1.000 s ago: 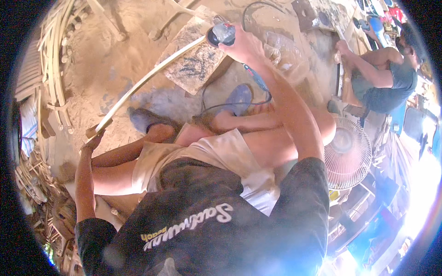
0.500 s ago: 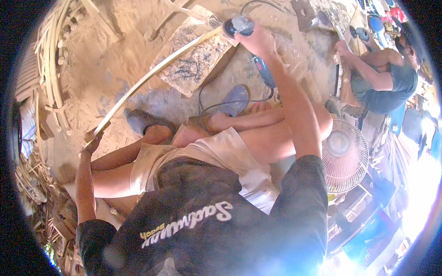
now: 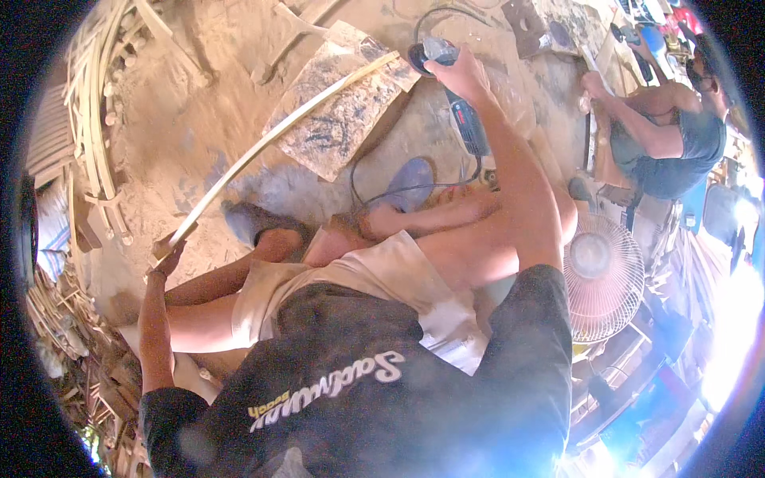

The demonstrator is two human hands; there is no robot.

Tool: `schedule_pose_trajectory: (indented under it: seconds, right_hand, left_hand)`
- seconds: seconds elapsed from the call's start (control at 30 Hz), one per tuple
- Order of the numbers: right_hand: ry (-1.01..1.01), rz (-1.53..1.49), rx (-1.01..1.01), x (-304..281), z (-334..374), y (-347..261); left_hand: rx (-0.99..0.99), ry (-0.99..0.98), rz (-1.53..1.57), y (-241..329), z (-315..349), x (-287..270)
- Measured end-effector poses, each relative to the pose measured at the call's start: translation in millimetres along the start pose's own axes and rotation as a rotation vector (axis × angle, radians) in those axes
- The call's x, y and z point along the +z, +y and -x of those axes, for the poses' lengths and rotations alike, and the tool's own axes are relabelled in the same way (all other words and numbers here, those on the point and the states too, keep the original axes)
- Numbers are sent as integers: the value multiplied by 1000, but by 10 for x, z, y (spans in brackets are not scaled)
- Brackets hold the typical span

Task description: The person sands a long wooden blade using a power sander, attaches a wooden crossguard to the blade with adhesive, and then continues to sand the assembled wooden sword.

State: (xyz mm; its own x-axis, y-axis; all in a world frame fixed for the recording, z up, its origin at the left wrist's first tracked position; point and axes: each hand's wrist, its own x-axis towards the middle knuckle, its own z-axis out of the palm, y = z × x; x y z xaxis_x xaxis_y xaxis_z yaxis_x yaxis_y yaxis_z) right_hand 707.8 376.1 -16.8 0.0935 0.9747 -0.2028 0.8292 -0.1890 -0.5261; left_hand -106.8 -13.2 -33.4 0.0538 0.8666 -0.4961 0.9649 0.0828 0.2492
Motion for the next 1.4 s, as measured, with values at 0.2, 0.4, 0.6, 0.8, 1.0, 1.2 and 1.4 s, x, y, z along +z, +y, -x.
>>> schedule_pose_trajectory:
  seconds: [0.2, 0.4, 0.6, 0.8, 1.0, 1.2, 1.4]
  right_hand:
    - [-139, -117, -74, 130, 279, -588]
    - [60, 158, -152, 109, 38, -189]
    - [-177, 161, -268, 143, 548, -953]
    - [-167, 18, 16, 27, 13, -517]
    - [-217, -116, 15, 53, 132, -420]
    - [-292, -157, 39, -71, 5, -362]
    - [-281, -352, 95, -4, 112, -501]
  left_hand:
    - [-177, -45, 148, 77, 225, -118]
    - [-100, 17, 160, -121, 29, 37]
    - [-145, 33, 174, -215, 345, 31]
    - [-109, 15, 153, -166, 288, 30]
    - [-161, -39, 204, -16, 123, -22]
    - [-173, -36, 218, -56, 185, 42]
    - [-156, -17, 243, -113, 251, -40]
